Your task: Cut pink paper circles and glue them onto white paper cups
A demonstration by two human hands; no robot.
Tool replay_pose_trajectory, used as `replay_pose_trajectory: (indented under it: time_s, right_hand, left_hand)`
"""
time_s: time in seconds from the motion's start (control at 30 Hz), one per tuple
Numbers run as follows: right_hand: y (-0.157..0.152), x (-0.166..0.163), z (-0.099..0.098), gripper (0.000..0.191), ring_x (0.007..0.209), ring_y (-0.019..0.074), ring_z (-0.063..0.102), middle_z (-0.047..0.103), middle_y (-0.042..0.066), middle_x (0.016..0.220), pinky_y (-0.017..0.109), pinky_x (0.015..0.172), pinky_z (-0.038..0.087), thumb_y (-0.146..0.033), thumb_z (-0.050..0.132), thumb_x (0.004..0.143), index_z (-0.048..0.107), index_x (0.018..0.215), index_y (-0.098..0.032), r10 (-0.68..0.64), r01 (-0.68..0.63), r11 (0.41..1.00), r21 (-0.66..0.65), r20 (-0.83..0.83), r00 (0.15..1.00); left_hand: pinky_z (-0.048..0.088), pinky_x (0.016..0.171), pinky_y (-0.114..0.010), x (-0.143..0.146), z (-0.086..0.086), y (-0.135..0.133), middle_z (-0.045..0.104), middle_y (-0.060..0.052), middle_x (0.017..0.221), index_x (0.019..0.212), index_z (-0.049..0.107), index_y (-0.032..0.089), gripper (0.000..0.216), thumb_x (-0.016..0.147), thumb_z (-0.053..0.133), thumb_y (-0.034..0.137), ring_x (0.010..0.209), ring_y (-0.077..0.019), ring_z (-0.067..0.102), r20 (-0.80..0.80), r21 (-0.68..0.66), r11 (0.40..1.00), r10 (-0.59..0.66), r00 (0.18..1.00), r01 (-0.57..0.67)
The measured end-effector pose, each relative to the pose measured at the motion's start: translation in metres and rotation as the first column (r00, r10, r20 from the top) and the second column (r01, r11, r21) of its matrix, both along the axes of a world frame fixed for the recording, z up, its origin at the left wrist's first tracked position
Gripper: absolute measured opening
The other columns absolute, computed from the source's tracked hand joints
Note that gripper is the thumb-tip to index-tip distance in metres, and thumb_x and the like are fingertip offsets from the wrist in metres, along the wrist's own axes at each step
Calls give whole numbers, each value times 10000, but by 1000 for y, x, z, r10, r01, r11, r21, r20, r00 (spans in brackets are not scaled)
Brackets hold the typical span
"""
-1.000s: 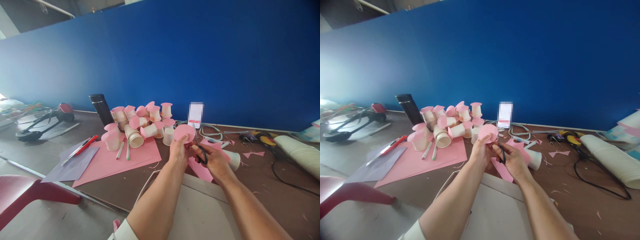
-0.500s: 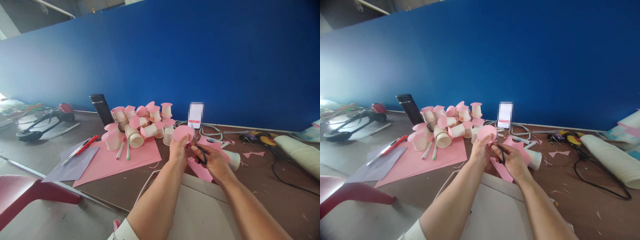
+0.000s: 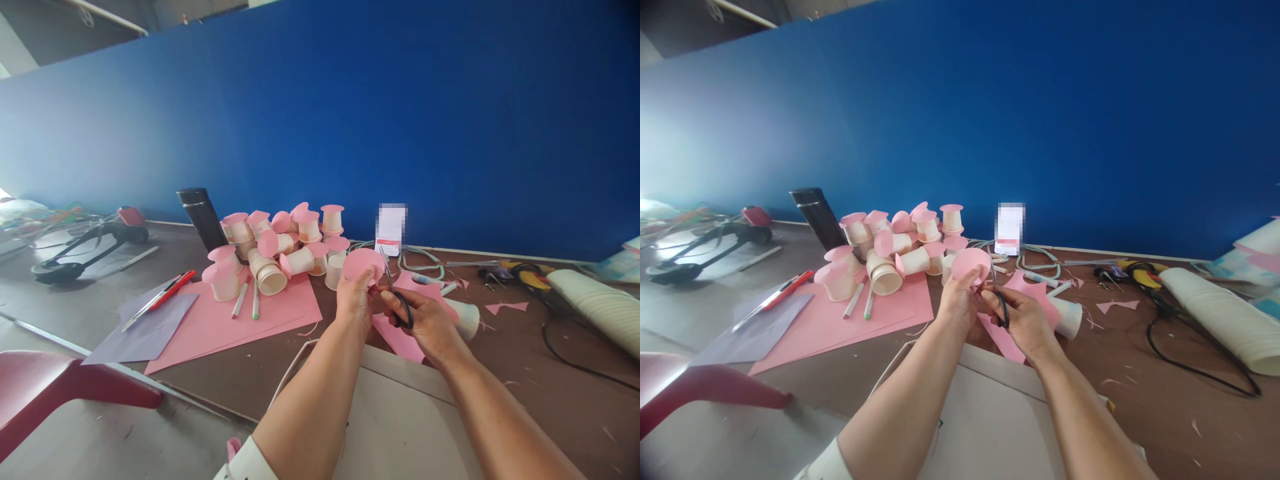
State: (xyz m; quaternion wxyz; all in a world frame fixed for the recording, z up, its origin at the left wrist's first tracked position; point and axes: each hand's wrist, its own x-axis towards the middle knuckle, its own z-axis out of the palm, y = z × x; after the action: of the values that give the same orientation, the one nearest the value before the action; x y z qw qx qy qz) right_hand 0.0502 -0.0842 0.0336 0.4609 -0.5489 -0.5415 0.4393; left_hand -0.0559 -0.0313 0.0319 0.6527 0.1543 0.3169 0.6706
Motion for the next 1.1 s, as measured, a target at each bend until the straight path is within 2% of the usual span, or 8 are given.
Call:
replay_pose_trajectory:
  time_s: [0.2,0.53,0.87,1.1]
  right_hand:
    - [1,2,-3,464,579,107,487,575,-4,621,224,471,300,-611,695,757,746,954,-194,11,-11,1000,5,2,1000]
    - [2,3,-8,520,594,116,505,586,-1,637,231,480,297,-628,692,752,745,1043,-199,3,-3,1000,-3,-8,1000]
    - [3,4,-10,524,593,118,503,585,7,640,232,479,294,-638,683,754,752,1013,-189,0,0,1000,-1,15,1000]
    - [1,2,-6,552,589,119,496,578,11,637,231,471,296,-652,679,746,758,1013,-175,10,-10,1000,-2,12,1000]
  left_hand:
    - [476,598,-225,0,1,1,686,-57,865,987,627,136,401,617,780,143,653,-120,630,-14,-21,1000,13,1000,-14]
    - [492,601,-209,-1,5,-1,691,-66,898,994,626,137,385,638,769,109,675,-115,645,-12,-31,999,35,999,-35]
    - [508,611,-246,-2,3,2,683,-66,856,1007,614,136,376,660,759,125,623,-125,638,-24,-16,1000,23,999,-24]
    - [488,603,-211,-3,8,-1,679,-59,846,985,611,141,333,681,739,92,635,-109,639,-11,-31,999,28,1000,-29]
